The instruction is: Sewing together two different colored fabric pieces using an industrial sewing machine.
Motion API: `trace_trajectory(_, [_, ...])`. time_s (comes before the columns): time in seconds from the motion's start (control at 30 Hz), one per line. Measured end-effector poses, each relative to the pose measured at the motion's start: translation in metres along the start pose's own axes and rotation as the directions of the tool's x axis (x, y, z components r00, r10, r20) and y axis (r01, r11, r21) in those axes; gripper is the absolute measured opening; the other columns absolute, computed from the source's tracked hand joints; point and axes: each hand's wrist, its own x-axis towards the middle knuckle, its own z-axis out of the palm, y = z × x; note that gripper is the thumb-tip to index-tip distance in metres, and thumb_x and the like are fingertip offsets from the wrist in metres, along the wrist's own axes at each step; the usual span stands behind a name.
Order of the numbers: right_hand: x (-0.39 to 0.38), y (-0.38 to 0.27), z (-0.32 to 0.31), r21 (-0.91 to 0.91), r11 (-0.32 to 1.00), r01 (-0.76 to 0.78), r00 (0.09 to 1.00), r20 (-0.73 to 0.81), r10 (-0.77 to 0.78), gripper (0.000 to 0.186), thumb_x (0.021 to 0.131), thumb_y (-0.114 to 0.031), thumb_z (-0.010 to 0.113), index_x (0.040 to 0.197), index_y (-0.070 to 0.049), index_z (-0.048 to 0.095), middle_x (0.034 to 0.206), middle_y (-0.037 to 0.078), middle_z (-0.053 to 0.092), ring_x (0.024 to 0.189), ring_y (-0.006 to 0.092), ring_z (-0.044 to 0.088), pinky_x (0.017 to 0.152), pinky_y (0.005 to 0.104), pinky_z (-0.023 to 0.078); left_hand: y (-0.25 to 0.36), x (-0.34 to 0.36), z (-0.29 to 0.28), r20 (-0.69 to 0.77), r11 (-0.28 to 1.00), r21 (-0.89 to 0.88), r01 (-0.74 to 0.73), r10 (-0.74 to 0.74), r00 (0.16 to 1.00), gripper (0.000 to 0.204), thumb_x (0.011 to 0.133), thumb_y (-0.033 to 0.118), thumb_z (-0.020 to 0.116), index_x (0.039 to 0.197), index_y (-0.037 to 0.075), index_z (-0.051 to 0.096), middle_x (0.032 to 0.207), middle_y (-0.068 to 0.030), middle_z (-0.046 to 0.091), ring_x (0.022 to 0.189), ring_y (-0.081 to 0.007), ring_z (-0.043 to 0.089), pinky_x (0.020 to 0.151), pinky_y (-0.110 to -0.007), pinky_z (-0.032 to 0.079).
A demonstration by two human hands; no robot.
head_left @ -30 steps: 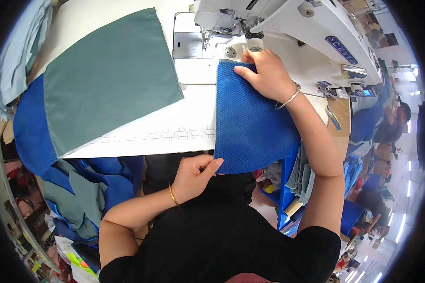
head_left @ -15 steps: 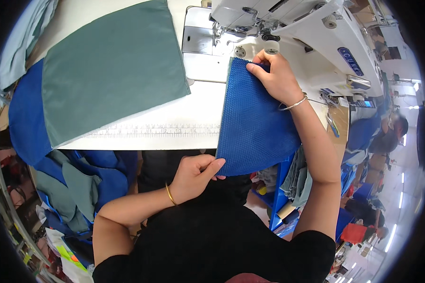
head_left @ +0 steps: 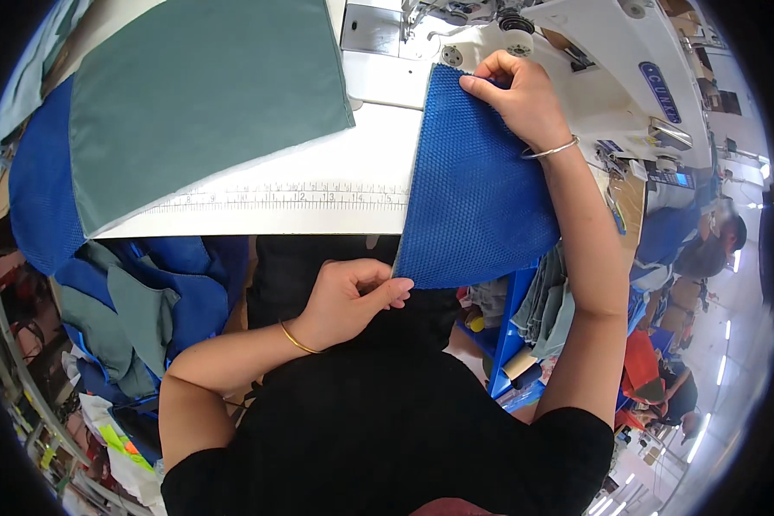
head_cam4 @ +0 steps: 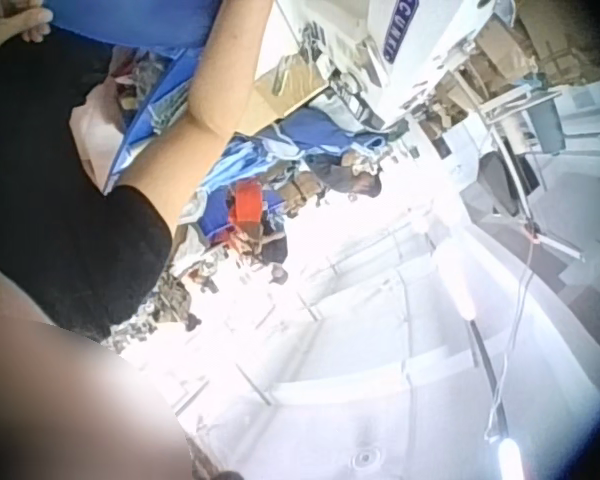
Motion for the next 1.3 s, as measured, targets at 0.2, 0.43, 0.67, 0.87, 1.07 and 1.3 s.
trace_trajectory(0.2, [0.000,-0.005,-0.002,-0.015,0.999,-0.039,0.999,0.012,0.039,0.027,0.077,-0.027,0.080,0.081,-0.002,0.070,0.075,0.007,0.069,0.071,0.0158,0.064,0.069,0.0290,0.051,0.000,-0.001,0.002,-0.004,0.999,-0.024,-0.044,0.044,0.999,0.023,0.098,0.018,0.065,0.091,-0.003,0.070,0.083,-0.0093,0.073,0.075,-0.0128,0.071,0.066,-0.024,0.057])
trace_trajectory(0.43, [0.004,-0.010,0.000,0.012,0.997,-0.079,0.997,0.021,0.079,0.029,0.076,-0.029,0.081,0.080,-0.002,0.071,0.078,0.009,0.071,0.073,0.0172,0.066,0.069,0.0303,0.052,0.004,-0.002,0.000,-0.001,0.996,-0.003,-0.091,0.091,0.996,0.022,0.098,0.016,0.064,0.089,-0.004,0.070,0.083,-0.0106,0.074,0.075,-0.0143,0.072,0.065,-0.024,0.058])
trace_trajectory(0.67, [0.023,-0.018,0.012,-0.090,0.995,-0.035,0.999,0.000,0.035,0.030,0.074,-0.033,0.081,0.075,-0.006,0.070,0.071,0.005,0.068,0.067,0.0179,0.064,0.068,0.0310,0.052,0.007,-0.004,-0.003,-0.032,0.990,-0.024,-0.137,0.137,0.990,0.020,0.098,0.012,0.064,0.088,-0.004,0.071,0.083,-0.0106,0.074,0.074,-0.0148,0.072,0.065,-0.025,0.058])
trace_trajectory(0.87, [0.045,-0.012,0.031,-0.099,0.989,-0.107,0.989,-0.117,0.095,0.053,0.061,-0.055,0.086,0.071,-0.004,0.072,0.074,0.014,0.071,0.071,0.0289,0.070,0.071,0.0377,0.056,0.020,-0.006,-0.015,-0.043,0.982,-0.022,-0.188,0.186,0.982,0.018,0.097,0.009,0.064,0.089,-0.006,0.070,0.085,-0.0124,0.074,0.074,-0.0164,0.073,0.066,-0.025,0.060])
trace_trajectory(1.07, [0.050,0.003,0.035,-0.097,0.990,-0.106,0.989,-0.115,0.095,0.061,0.061,-0.061,0.085,0.068,-0.002,0.070,0.070,0.015,0.069,0.068,0.0302,0.070,0.068,0.0377,0.057,0.027,-0.001,-0.020,-0.013,0.972,-0.067,-0.225,0.225,0.974,0.017,0.098,0.008,0.064,0.090,-0.006,0.070,0.086,-0.0133,0.074,0.074,-0.0168,0.073,0.067,-0.026,0.060])
trace_trajectory(1.3, [0.042,-0.001,0.034,-0.122,0.992,-0.034,0.976,-0.218,0.006,0.055,0.066,-0.058,0.083,0.070,-0.005,0.071,0.069,0.012,0.069,0.067,0.0281,0.069,0.065,0.0381,0.055,0.017,0.007,-0.015,-0.010,0.980,-0.051,-0.192,0.192,0.981,0.017,0.098,0.008,0.064,0.089,-0.006,0.070,0.085,-0.0118,0.074,0.074,-0.0153,0.072,0.067,-0.025,0.059])
